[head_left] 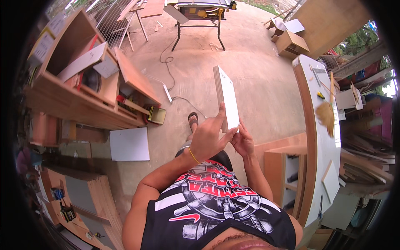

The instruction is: The person picks up a large sheet of plywood, carries it to a table saw, and cuts it into smaller pieces. The person then picks up a smaller white board and cuts it on the table saw.

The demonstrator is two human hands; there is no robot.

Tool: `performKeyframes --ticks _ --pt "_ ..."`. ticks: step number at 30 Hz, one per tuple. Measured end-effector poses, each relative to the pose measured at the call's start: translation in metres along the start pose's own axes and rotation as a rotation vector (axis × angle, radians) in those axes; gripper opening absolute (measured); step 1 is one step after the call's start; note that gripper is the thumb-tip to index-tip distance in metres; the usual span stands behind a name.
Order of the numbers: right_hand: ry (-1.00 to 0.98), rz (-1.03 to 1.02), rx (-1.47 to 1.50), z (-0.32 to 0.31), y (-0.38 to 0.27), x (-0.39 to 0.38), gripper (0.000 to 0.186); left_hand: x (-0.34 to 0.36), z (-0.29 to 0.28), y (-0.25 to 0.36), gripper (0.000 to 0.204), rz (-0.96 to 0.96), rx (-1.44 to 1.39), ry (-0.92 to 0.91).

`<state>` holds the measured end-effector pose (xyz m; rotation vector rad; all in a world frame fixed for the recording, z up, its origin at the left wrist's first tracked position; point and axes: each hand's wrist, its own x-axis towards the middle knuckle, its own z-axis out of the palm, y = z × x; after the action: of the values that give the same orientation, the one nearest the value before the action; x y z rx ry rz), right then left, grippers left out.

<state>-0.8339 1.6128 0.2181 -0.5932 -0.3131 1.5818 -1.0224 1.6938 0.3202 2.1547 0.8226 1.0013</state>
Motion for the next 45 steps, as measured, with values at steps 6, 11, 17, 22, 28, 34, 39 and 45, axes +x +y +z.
performKeyframes --ticks 6,11,17,22,28,34,39,45 --pt "0.242 -0.221 -0.272 -0.007 -0.09 0.179 0.063 0.176 0.021 -0.128 0.069 -0.318 -0.283 -0.049" --pt "0.301 -0.329 -0.485 -0.001 -0.161 0.309 0.064 0.299 0.042 -0.227 0.066 -0.478 -0.709 -0.129" --pt "0.272 -0.285 -0.493 -0.052 -0.232 0.491 0.064 0.438 0.088 -0.352 0.064 -0.508 -0.726 -0.092" --pt "0.242 -0.103 -0.565 -0.12 -0.292 0.654 0.067 0.557 0.143 -0.454 0.052 -0.786 -0.717 0.109" --pt "0.175 0.095 -0.583 -0.128 -0.372 0.818 0.067 0.696 0.158 -0.548 0.048 -0.825 -0.708 0.223" --pt "0.157 0.074 -0.197 -0.163 -0.419 0.987 0.061 0.862 0.177 -0.703 0.048 -0.718 -0.69 0.239" --pt "0.452 0.052 -0.418 -0.302 -0.412 1.122 0.043 1.022 0.198 -0.827 0.051 -0.661 -0.51 0.215" --pt "0.8 0.046 -0.29 -0.422 -0.42 1.268 0.033 1.124 0.235 -0.947 0.051 -0.568 -0.245 0.309"
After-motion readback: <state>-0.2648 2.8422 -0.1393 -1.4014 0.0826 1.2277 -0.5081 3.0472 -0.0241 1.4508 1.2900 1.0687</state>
